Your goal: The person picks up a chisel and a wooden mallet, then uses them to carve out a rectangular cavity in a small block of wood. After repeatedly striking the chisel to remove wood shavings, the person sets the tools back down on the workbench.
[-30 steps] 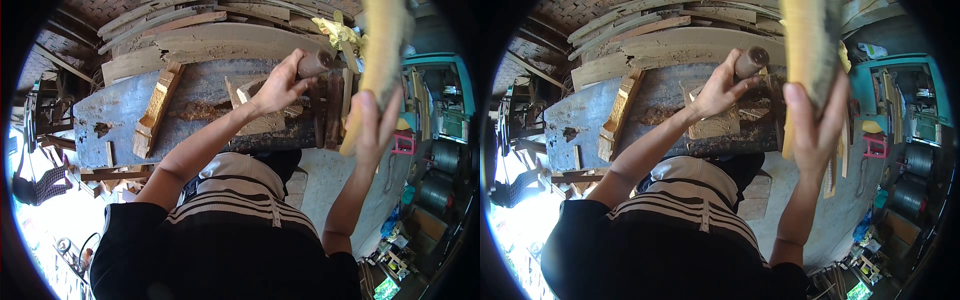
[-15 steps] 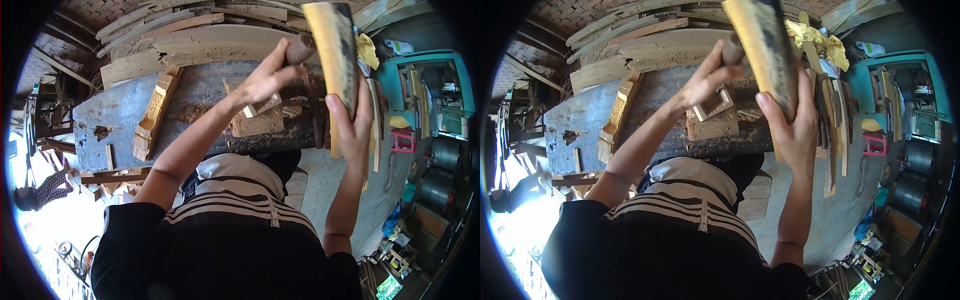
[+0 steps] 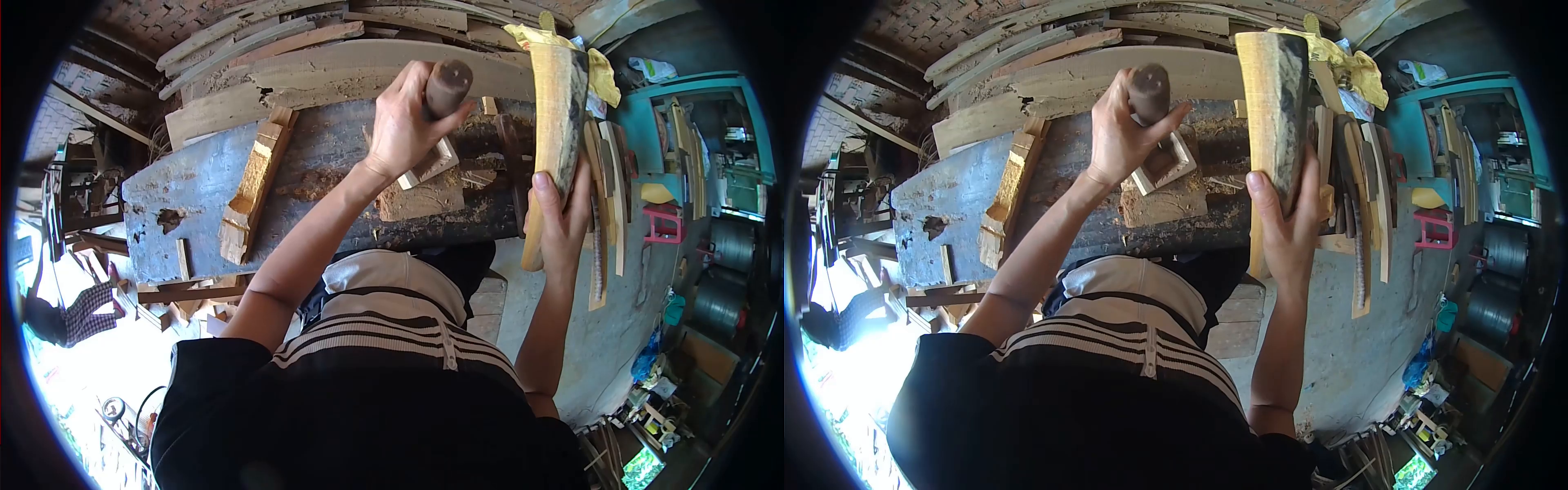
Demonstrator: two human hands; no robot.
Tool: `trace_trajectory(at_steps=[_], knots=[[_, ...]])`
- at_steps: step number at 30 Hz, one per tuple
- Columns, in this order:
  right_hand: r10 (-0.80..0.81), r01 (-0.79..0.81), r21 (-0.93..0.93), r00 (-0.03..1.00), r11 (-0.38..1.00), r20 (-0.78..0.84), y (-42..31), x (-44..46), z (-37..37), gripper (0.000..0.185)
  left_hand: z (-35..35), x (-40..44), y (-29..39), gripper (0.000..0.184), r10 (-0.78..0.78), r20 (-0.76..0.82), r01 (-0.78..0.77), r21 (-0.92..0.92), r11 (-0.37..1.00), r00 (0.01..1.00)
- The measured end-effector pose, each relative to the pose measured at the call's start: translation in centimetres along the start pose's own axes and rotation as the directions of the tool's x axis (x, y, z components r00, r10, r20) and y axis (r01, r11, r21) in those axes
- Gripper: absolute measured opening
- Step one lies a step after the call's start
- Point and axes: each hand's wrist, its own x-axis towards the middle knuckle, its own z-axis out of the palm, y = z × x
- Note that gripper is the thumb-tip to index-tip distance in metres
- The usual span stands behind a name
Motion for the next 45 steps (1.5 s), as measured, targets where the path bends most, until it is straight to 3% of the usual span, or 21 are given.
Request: trace_trajectory(at_steps=[2,4,6,8,9,11,12,13,14,16,17,18,19,22,23,24,26,28,33,42,45], knots=[[-0.006,0.005,0.041,1.0,0.999,0.014,0.0,0.2,0.3,0.065,0.4,0.2,0.2,0.045,0.086,-0.066,-0.082,0.059,0.995,0.994],[-0.119,0.12,-0.01,0.992,0.993,0.046,-0.3,0.7,0.3,0.067,1.1,1.1,0.2,0.032,0.108,-0.098,-0.115,-0.071,0.991,0.989],[-0.073,0.069,0.093,0.997,0.993,0.04,-3.0,1.3,-0.2,0.062,1.9,1.2,-0.3,0.031,0.013,-0.032,-0.018,-0.174,0.985,0.999],[-0.25,0.255,0.142,0.967,0.956,-0.055,-5.5,2.2,-0.3,0.059,2.2,1.4,0.1,0.04,0.071,0.037,-0.059,-0.262,0.963,0.997],[-0.246,0.253,0.139,0.967,0.957,-0.062,-6.4,2.6,0.0,0.059,1.8,1.1,0.5,0.041,-0.014,0.199,0.069,-0.27,0.96,0.98],[-0.404,0.407,0.072,0.913,0.911,-0.058,-7.4,3.6,0.8,0.059,2.5,1.0,0.3,0.037,0.052,0.248,0.05,-0.388,0.92,0.967],[-0.503,0.512,-0.187,0.859,0.838,0.098,-6.4,4.6,0.5,0.06,2.7,1.1,0.2,0.033,0.119,0.28,0.039,-0.5,0.865,0.953],[-0.42,0.451,-0.266,0.892,0.852,0.169,-6.1,4.6,0.6,0.061,2.4,0.8,0.3,0.036,0.069,0.367,0.163,-0.565,0.809,0.928],[-0.326,0.39,-0.348,0.917,0.853,0.231,-6.0,4.5,0.7,0.062,2.3,1.1,0.4,0.036,0.072,0.366,0.16,-0.565,0.809,0.928],[-0.435,0.471,-0.16,0.875,0.868,0.213,-6.5,4.9,0.6,0.065,2.1,1.6,0.3,0.04,0.102,0.367,0.178,-0.651,0.738,0.924],[-0.494,0.509,-0.076,0.855,0.857,0.158,-6.9,5.0,0.5,0.065,1.7,2.1,-0.1,0.042,0.12,0.392,0.144,-0.581,0.801,0.912],[-0.543,0.545,0.004,0.835,0.839,0.093,-7.6,5.0,0.5,0.065,1.4,2.0,-0.3,0.041,0.041,0.461,0.26,-0.568,0.781,0.886],[-0.505,0.505,0.013,0.861,0.863,0.055,-7.8,4.6,1.0,0.064,1.4,2.0,-0.3,0.04,0.075,0.433,0.228,-0.604,0.764,0.898],[-0.353,0.429,-0.398,0.901,0.811,0.253,-6.1,4.3,2.1,0.066,1.4,2.1,-0.3,0.042,0.048,0.4,0.222,-0.602,0.767,0.915],[-0.373,0.423,-0.233,0.899,0.876,0.232,-5.3,4.6,2.1,0.067,1.3,2.5,-0.5,0.042,0.042,0.433,0.27,-0.633,0.726,0.901],[-0.378,0.43,-0.235,0.896,0.872,0.234,-5.1,4.7,2.1,0.067,1.0,2.6,-0.7,0.041,0.028,0.464,0.322,-0.656,0.683,0.886],[-0.414,0.432,-0.092,0.896,0.897,0.161,-4.8,4.6,2.1,0.067,0.5,3.2,-0.9,0.04,-0.005,0.407,0.281,-0.622,0.731,0.913],[-0.324,0.333,-0.058,0.938,0.941,0.125,-4.6,4.1,1.3,0.064,-0.5,3.1,-1.2,0.021,-0.134,0.332,0.315,-0.581,0.75,0.933],[-0.115,0.111,0.038,0.988,0.993,0.103,-3.3,2.6,0.7,0.056,-1.1,2.9,-0.8,0.021,-0.207,0.281,0.335,-0.55,0.766,0.937],[-0.12,0.113,0.068,0.986,0.991,0.113,-3.1,2.6,1.0,0.061,1.1,1.6,-0.1,0.016,-0.141,0.196,0.223,-0.502,0.836,0.97],[-0.323,0.319,0.088,0.945,0.944,0.047,-5.9,3.8,0.5,0.058,1.4,1.4,0.0,0.017,-0.128,0.212,0.218,-0.492,0.843,0.969]])
